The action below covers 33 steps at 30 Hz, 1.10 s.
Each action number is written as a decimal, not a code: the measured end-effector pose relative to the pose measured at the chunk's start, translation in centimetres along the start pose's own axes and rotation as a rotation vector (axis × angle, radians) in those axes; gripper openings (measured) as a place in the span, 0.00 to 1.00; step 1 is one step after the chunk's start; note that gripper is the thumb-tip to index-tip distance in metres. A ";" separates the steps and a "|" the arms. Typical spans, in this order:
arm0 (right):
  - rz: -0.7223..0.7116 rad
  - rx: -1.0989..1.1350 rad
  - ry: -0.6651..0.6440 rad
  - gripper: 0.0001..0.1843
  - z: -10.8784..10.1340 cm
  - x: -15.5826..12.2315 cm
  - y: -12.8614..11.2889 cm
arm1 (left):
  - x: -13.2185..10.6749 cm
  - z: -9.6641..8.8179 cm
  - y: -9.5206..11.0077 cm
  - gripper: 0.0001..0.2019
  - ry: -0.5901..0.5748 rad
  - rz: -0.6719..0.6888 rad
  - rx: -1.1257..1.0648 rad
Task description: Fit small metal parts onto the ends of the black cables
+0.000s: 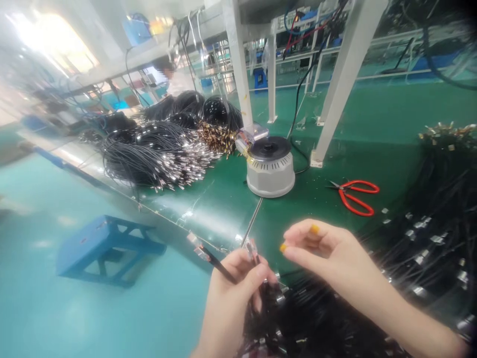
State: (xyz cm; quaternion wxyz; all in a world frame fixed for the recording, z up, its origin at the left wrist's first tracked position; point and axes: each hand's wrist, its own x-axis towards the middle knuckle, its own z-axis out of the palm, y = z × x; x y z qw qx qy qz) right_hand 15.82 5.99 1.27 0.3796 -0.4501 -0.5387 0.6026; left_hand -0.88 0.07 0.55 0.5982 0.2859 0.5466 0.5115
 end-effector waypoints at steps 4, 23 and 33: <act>-0.029 -0.015 -0.070 0.06 0.3 0.2 -0.9 | 0.1 -0.2 0.0 0.11 0.021 -0.057 -0.041; -0.047 -0.110 -0.145 0.10 1.0 0.5 -2.1 | 0.0 -0.3 -0.4 0.10 -0.037 -0.018 0.026; 0.013 -0.084 -0.145 0.09 1.3 0.6 -2.3 | 0.0 -0.3 -0.5 0.09 -0.032 -0.008 0.042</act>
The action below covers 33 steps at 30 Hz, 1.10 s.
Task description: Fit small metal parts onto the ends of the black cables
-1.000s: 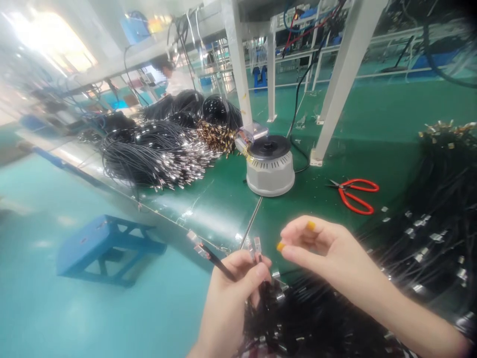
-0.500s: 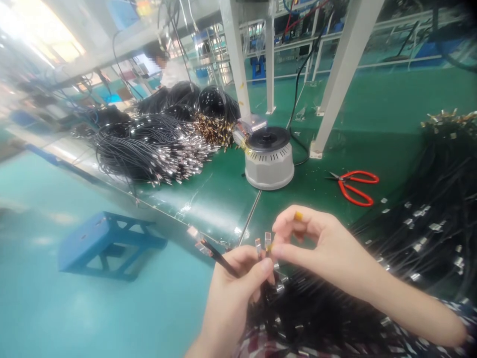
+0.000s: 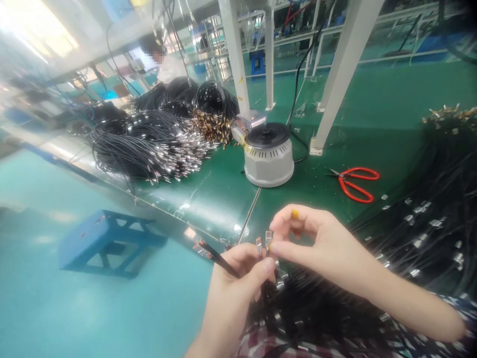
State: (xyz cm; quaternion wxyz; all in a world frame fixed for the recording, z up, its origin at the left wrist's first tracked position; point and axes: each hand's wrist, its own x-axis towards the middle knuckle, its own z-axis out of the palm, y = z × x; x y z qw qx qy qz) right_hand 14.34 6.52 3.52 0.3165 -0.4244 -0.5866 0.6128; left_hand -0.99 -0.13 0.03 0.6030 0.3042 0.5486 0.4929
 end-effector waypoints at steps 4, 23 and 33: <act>0.104 0.148 -0.049 0.07 0.0 0.3 0.3 | -0.2 0.1 -0.1 0.06 0.017 0.052 0.008; 0.134 0.208 -0.083 0.04 0.0 0.2 0.3 | 0.2 0.6 0.5 0.11 0.069 0.059 -0.034; 0.088 0.118 -0.063 0.04 -0.2 0.1 0.2 | 0.4 0.1 0.6 0.13 0.048 -0.020 0.039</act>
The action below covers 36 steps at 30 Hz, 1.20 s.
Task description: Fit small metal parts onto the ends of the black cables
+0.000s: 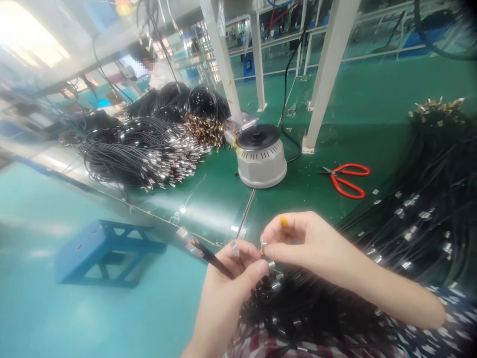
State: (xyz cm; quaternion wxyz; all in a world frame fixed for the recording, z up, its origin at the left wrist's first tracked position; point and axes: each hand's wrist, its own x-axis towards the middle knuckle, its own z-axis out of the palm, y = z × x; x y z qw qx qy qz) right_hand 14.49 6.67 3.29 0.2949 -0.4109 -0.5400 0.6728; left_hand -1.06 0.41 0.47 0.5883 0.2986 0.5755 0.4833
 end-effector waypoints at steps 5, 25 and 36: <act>-0.114 -0.152 0.090 0.11 -0.1 -0.3 1.3 | 0.0 -0.1 0.0 0.13 0.019 -0.017 -0.034; -0.047 0.482 0.203 0.19 1.8 0.2 3.6 | 0.2 -0.3 -0.2 0.13 0.025 -0.031 -0.121; -0.047 0.641 0.125 0.21 2.2 0.1 3.4 | 0.5 -0.2 -0.7 0.12 -0.131 -0.056 -0.239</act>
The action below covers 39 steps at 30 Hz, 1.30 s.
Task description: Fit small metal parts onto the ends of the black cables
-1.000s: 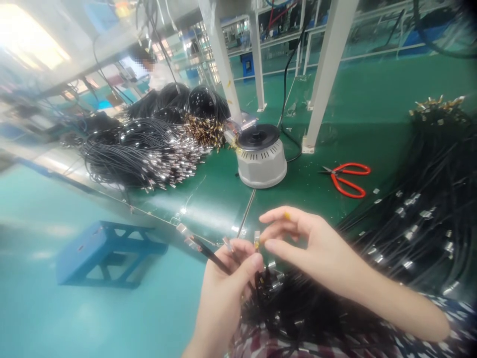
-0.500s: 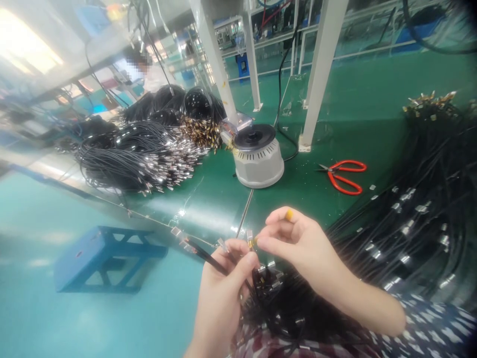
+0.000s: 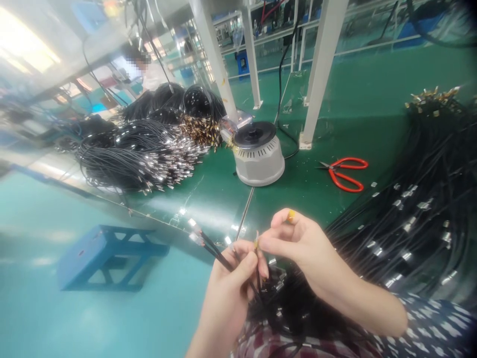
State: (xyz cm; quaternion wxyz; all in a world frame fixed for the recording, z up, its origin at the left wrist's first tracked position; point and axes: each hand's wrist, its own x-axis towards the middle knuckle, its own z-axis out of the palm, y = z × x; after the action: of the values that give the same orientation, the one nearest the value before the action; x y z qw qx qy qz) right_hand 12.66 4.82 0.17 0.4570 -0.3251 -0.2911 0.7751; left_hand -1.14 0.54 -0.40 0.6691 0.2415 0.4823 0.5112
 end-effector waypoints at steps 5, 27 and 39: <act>0.014 0.015 -0.020 0.18 0.0 0.0 -0.1 | 0.2 -0.5 -0.2 0.12 -0.086 -0.086 -0.100; -0.057 -0.286 -0.029 0.19 -0.5 0.7 -0.8 | 0.8 -0.4 -0.1 0.13 -0.065 0.027 0.058; -0.014 -0.245 -0.020 0.17 0.0 0.8 -1.1 | 1.1 -0.2 0.0 0.15 -0.059 0.071 0.107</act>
State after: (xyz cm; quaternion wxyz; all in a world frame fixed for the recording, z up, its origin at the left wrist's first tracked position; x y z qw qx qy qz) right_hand 12.97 6.04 0.78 0.4164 -0.3685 -0.3906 0.7337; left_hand -1.34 1.50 -0.94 0.6504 0.3089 0.4803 0.5008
